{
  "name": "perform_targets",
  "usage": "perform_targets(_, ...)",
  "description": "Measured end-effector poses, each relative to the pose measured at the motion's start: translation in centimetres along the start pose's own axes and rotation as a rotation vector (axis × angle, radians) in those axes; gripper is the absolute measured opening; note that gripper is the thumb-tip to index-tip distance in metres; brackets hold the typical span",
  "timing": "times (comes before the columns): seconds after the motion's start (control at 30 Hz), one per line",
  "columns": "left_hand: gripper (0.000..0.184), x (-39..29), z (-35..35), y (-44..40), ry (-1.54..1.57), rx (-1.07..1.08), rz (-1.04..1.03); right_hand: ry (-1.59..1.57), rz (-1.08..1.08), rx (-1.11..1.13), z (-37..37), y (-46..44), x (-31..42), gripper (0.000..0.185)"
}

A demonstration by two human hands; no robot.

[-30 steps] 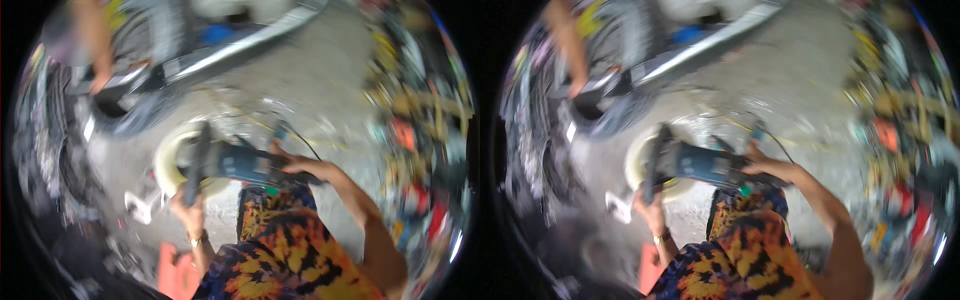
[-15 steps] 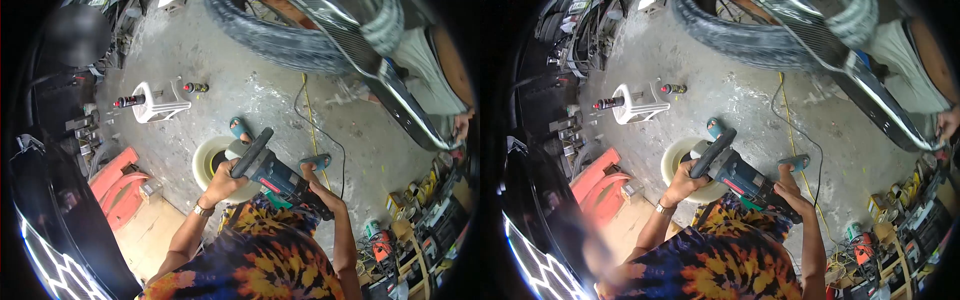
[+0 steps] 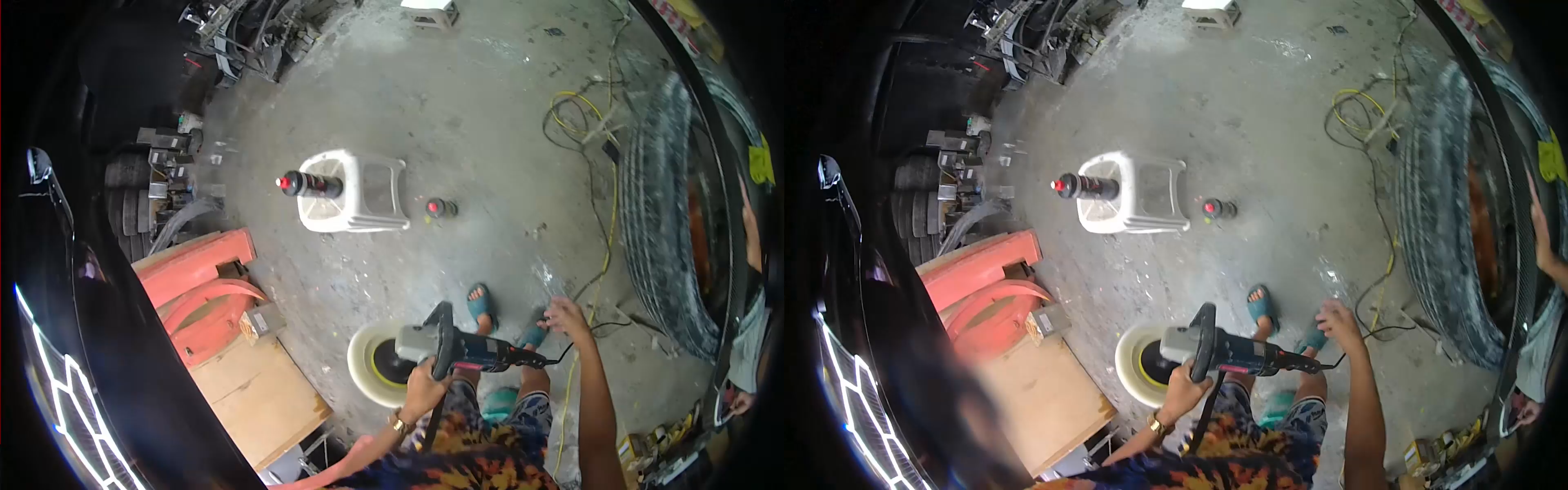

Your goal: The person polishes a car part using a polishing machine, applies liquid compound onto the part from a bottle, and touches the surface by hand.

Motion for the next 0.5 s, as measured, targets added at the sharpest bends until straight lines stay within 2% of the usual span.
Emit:
perform_targets(0.1,0.031,4.4,2.8,-3.0,0.015,-0.121,0.027,-0.084,-0.04,-0.05,-3.7,-10.1,4.7,0.047)
perform_targets(0.2,0.03,7.9,3.6,-4.2,0.074,-0.177,0.173,-0.092,-0.094,-0.05,-6.9,-21.9,2.0,0.044)
perform_targets(0.23,0.026,9.2,3.6,-4.5,0.135,-0.231,0.141,-0.089,-0.093,-0.039,-8.4,-23.7,2.9,0.044)
perform_targets(0.3,0.021,12.9,3.4,-4.1,0.216,-0.244,0.318,-0.017,-0.242,-0.033,-11.8,-25.4,2.6,0.049)
perform_targets(0.33,0.016,11.5,4.0,-4.5,0.331,-0.252,0.425,-0.048,-0.285,-0.014,-13.2,-26.8,1.3,0.038)
perform_targets(0.4,0.014,12.5,3.8,-4.2,0.404,-0.285,0.47,-0.092,-0.433,0.137,-17.5,-28.3,-0.2,0.029)
perform_targets(0.47,0.012,13.2,3.4,-3.7,0.536,-0.361,0.52,-0.197,-0.389,0.326,-24.4,-28.2,1.9,0.026)
perform_targets(0.5,0.012,13.3,3.1,-3.4,0.55,-0.359,0.525,-0.311,-0.367,0.424,-28.5,-27.2,5.3,0.028)
Point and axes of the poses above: each hand's wrist, its own y-axis away from the middle knuckle, its own z-axis out of the back of the hand, x = y × z, the point moved 4 cm from there along -y, towards the middle knuckle, and after that the axes turned 3 degrees about -z, right-handed, at the moved point
